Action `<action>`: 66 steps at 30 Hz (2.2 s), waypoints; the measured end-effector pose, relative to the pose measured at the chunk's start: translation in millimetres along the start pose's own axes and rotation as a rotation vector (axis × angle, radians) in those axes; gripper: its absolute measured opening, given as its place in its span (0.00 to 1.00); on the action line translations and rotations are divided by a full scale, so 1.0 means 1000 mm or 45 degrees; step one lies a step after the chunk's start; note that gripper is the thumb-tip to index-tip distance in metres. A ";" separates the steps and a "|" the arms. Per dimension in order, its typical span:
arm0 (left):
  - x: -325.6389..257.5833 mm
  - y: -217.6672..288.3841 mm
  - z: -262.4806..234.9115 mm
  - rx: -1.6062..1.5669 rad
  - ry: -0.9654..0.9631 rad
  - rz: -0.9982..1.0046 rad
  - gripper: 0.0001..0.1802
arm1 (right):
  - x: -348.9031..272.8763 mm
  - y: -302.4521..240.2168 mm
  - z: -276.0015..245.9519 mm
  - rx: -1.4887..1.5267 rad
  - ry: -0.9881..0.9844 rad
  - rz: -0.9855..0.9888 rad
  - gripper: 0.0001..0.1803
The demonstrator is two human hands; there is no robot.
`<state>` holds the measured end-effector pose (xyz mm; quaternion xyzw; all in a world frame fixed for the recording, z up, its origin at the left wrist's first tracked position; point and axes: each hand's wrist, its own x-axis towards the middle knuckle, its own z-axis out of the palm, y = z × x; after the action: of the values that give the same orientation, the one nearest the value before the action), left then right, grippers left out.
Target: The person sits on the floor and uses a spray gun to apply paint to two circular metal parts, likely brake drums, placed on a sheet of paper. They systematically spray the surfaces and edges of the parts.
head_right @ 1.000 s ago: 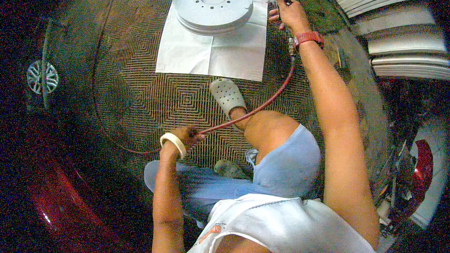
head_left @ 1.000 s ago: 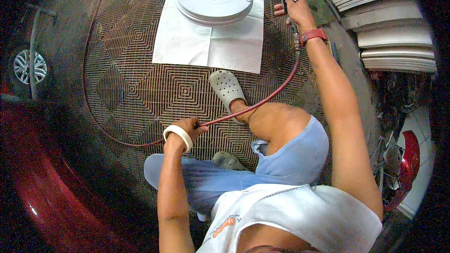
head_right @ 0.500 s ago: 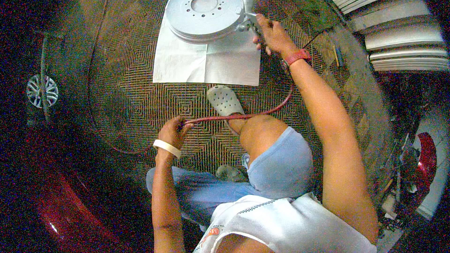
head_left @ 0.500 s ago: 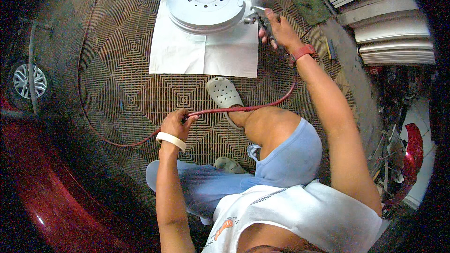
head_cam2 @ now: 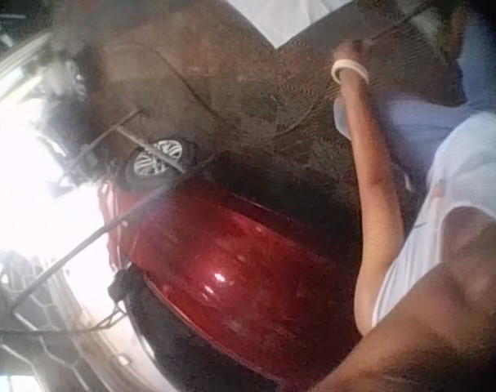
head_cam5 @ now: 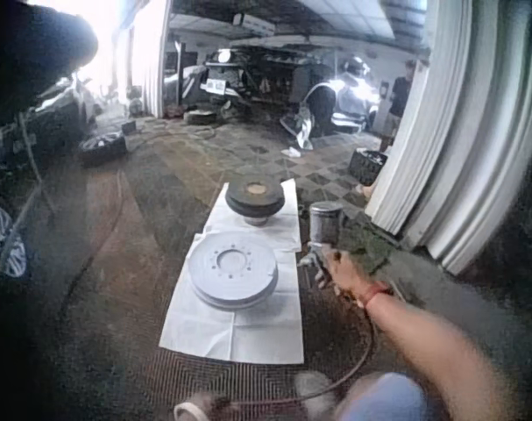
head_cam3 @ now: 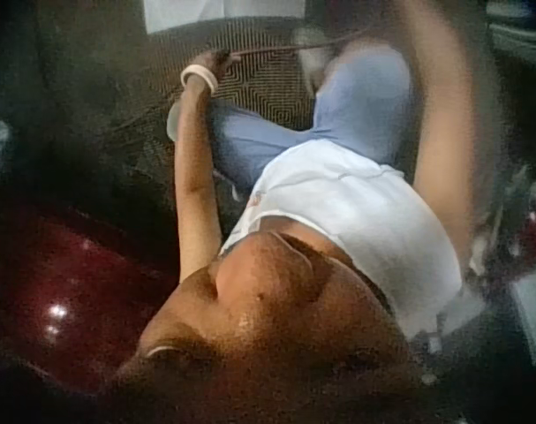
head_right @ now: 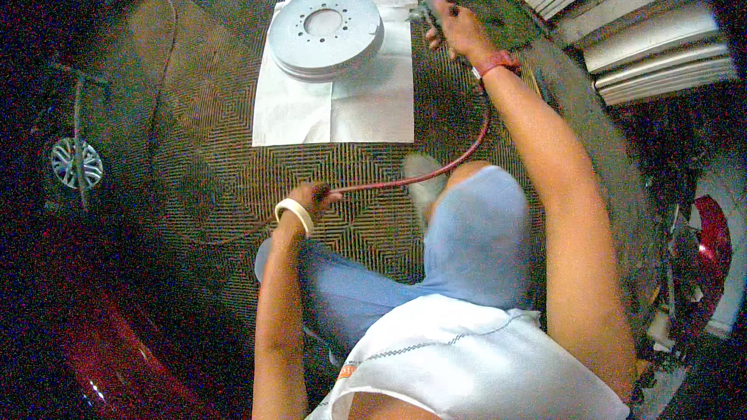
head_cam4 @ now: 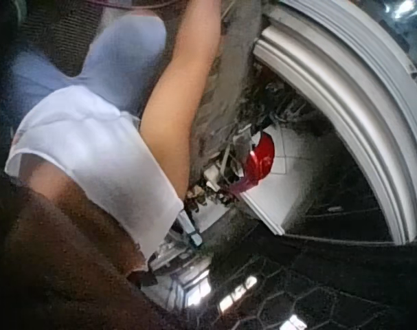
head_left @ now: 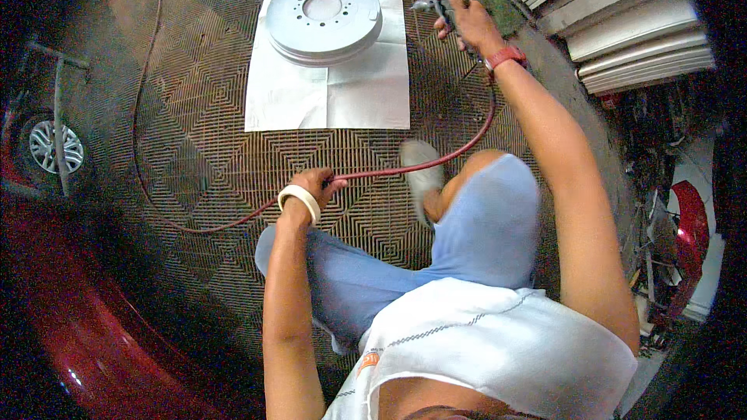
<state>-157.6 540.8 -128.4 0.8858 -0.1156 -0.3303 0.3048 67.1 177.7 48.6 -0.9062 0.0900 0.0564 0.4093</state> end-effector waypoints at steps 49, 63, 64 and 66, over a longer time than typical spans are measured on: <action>0.098 0.175 0.056 0.308 0.471 -0.491 0.18 | 0.269 0.170 -0.095 0.275 -0.175 -0.300 0.37; 0.159 0.134 0.190 0.333 0.216 -0.906 0.18 | 0.230 0.308 -0.111 0.677 -0.632 -0.564 0.28; 0.169 0.137 0.188 0.340 0.204 -0.889 0.19 | 0.246 0.316 -0.113 0.650 -0.610 -0.492 0.30; 0.177 0.140 0.183 0.365 0.183 -0.880 0.19 | 0.281 0.323 -0.102 0.689 -0.501 -0.463 0.31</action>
<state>-144.5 273.6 -242.7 0.9271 0.1666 -0.3311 0.0559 276.7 -141.4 -169.5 -0.7385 -0.1408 0.1299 0.6465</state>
